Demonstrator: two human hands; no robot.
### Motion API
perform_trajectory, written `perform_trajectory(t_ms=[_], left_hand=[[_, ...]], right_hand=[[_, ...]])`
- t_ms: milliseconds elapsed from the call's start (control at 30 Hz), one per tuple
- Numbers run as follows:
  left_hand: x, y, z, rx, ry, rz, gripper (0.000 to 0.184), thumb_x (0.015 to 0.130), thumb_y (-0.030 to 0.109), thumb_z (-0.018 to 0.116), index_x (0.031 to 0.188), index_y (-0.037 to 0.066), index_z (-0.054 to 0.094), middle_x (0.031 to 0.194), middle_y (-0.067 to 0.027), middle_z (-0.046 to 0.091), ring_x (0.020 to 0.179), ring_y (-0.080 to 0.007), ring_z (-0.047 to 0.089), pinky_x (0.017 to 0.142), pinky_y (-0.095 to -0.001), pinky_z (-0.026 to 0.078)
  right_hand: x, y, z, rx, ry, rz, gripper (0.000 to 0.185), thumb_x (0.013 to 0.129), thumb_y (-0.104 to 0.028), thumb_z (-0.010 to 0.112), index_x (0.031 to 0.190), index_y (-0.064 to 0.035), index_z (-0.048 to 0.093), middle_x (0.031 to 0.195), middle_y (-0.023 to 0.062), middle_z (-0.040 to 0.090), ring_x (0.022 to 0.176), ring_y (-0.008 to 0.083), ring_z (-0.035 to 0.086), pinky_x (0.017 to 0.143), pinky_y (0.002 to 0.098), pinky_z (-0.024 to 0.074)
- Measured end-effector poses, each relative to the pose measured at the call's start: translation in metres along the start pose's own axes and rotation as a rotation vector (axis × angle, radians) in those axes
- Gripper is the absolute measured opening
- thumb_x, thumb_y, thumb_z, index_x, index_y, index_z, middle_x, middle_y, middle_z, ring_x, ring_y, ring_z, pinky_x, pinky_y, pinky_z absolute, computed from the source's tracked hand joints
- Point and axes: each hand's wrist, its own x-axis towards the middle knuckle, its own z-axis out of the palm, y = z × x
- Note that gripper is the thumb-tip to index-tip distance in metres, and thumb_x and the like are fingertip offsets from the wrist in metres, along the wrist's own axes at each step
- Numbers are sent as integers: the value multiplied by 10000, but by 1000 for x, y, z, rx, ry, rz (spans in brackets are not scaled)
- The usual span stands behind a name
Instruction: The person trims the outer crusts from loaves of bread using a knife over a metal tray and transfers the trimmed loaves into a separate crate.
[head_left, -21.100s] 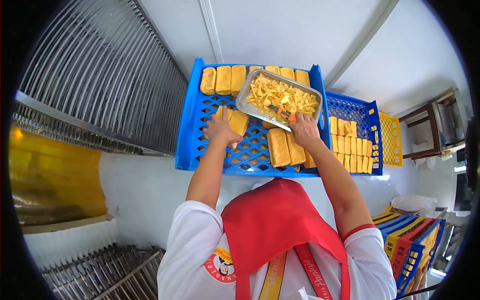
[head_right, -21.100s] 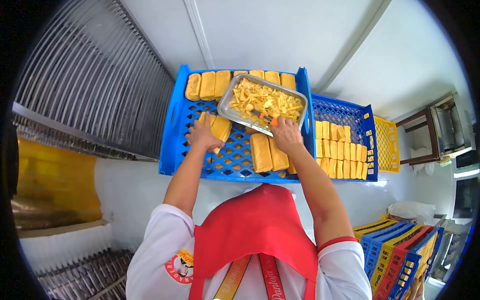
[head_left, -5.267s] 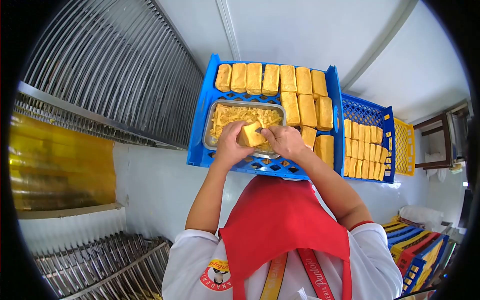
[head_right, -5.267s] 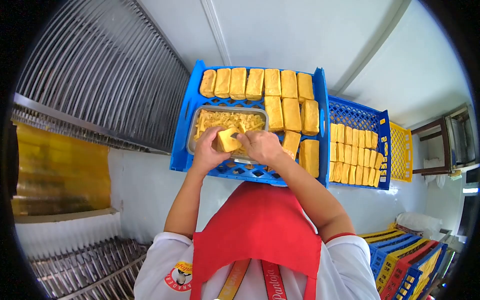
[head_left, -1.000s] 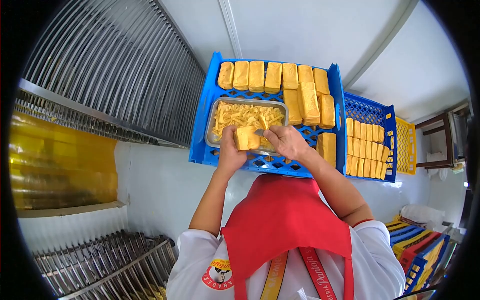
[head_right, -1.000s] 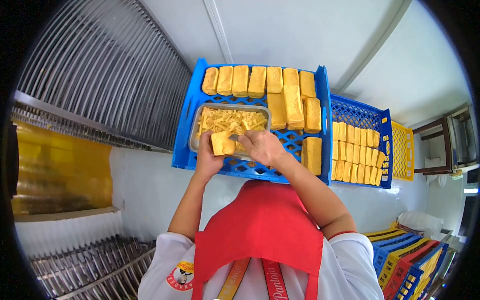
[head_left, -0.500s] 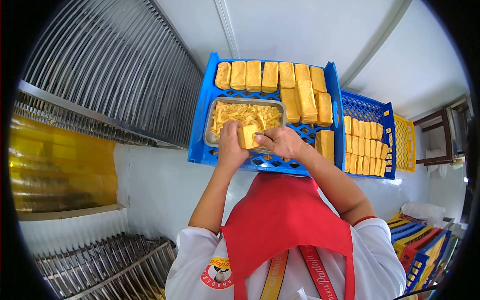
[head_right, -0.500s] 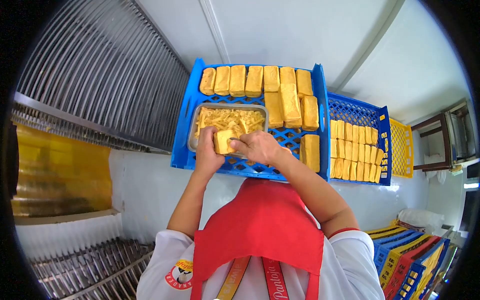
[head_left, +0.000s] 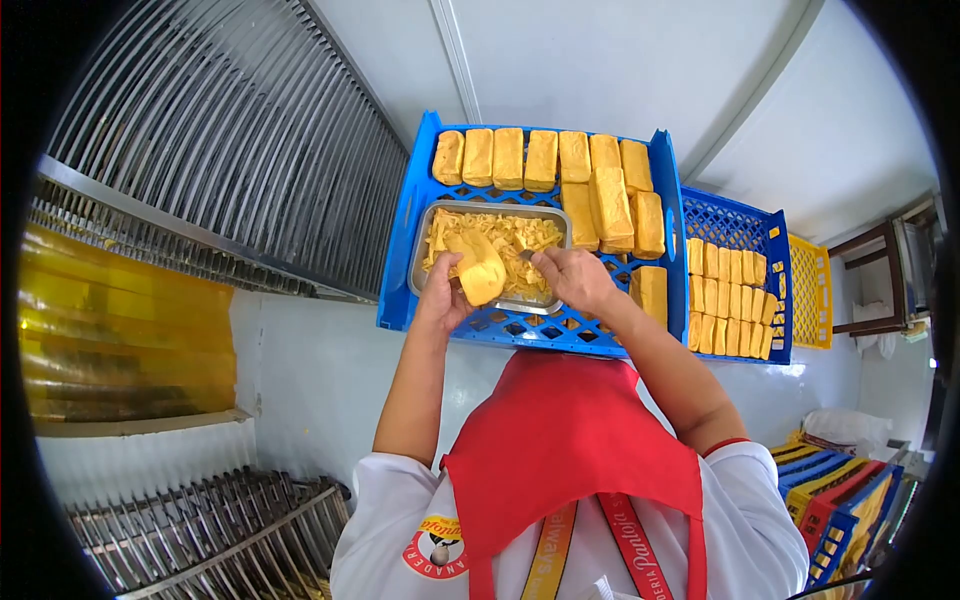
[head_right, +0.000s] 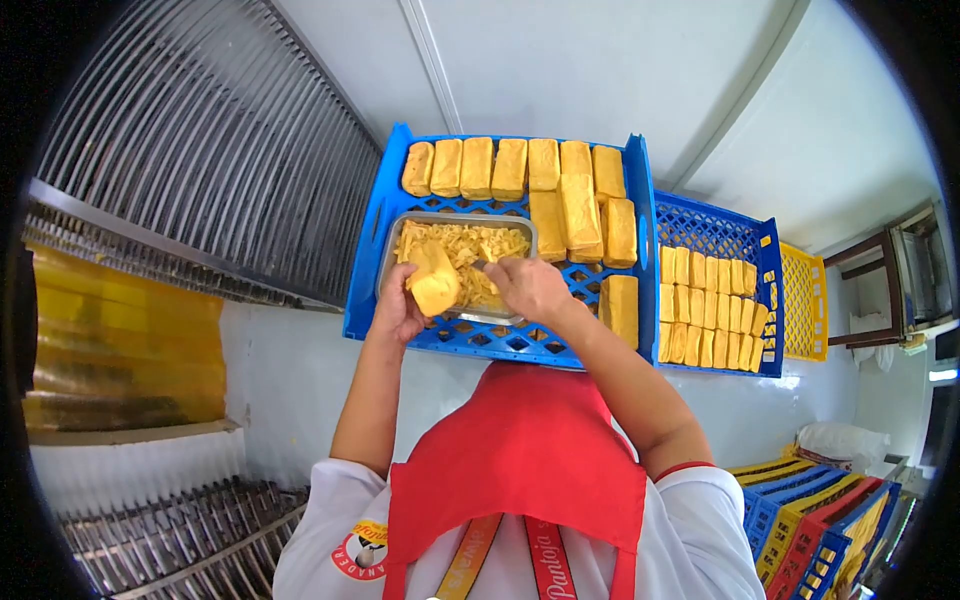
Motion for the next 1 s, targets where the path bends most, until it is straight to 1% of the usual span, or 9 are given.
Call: perform_trajectory(t_ms=[133, 233, 467, 733, 833, 867, 933, 967, 1000], left_hand=[[3, -9, 5, -79, 8, -48, 469, 908, 393, 567, 1231, 53, 579, 1080, -91, 690, 939, -234, 703, 744, -356, 604], [4, -13, 10, -55, -26, -51, 448, 911, 422, 575, 1173, 59, 606, 1009, -70, 705, 890, -207, 710, 701, -335, 608], [3, -15, 23, -87, 14, -56, 412, 922, 418, 566, 1130, 66, 608, 965, -57, 706, 815, -192, 713, 619, -307, 610], [9, -18, 27, -112, 14, -39, 392, 920, 403, 554, 1126, 74, 611, 979, -71, 702, 826, -208, 708, 617, -316, 604], [15, -16, 13, -51, -6, -40, 450, 928, 376, 547, 1225, 39, 524, 1080, -123, 658, 913, -221, 675, 689, -346, 597], [21, -14, 8, 29, 110, 90, 541, 906, 324, 597, 1318, 20, 423, 1136, -150, 634, 967, -231, 662, 741, -344, 589], [26, -10, 0, 264, 319, 381, 808, 856, 216, 680, 1459, -5, 190, 1226, -191, 587, 1055, -250, 633, 840, -337, 561], [27, -9, -3, 423, 407, 539, 957, 829, 162, 713, 1506, -10, 58, 1261, -205, 564, 1088, -259, 618, 889, -332, 541], [24, -9, -6, 482, 379, 636, 996, 823, 145, 716, 1513, -15, 16, 1245, -193, 578, 1086, -267, 620, 914, -331, 524]], right_hand=[[-11, -15, 6, -52, 121, -225, 383, 987, -371, 525, 796, -47, 600, 746, 194, 645, 713, 417, 624, 621, 508, 486], [-13, -23, 3, -114, 118, -226, 391, 990, -383, 496, 824, -57, 631, 769, 166, 682, 761, 372, 666, 664, 485, 526], [-9, -19, 4, -163, 141, -244, 419, 993, -397, 498, 810, -43, 630, 758, 174, 684, 744, 365, 673, 673, 482, 526], [-6, -22, 0, -76, -86, -198, 552, 982, -524, 459, 804, -40, 654, 784, 201, 688, 777, 381, 673, 710, 489, 526], [-8, -26, 5, -61, -250, -128, 517, 931, -547, 536, 871, -49, 665, 802, 200, 685, 820, 373, 681, 728, 480, 538], [-9, -25, 8, -61, -250, -128, 517, 931, -547, 536, 871, -49, 665, 802, 200, 685, 820, 373, 681, 728, 480, 538], [-9, -18, 12, -285, -37, -173, 513, 860, -514, 653, 1119, -72, 622, 1041, 218, 657, 852, 381, 686, 743, 469, 555], [-9, -14, 11, -287, -31, -162, 513, 860, -514, 653, 1119, -72, 622, 1041, 218, 657, 852, 381, 686, 743, 469, 555], [-6, -9, 8, -347, 15, -38, 613, 807, -491, 709, 1223, -72, 547, 1151, 225, 594, 879, 379, 682, 743, 468, 558]])
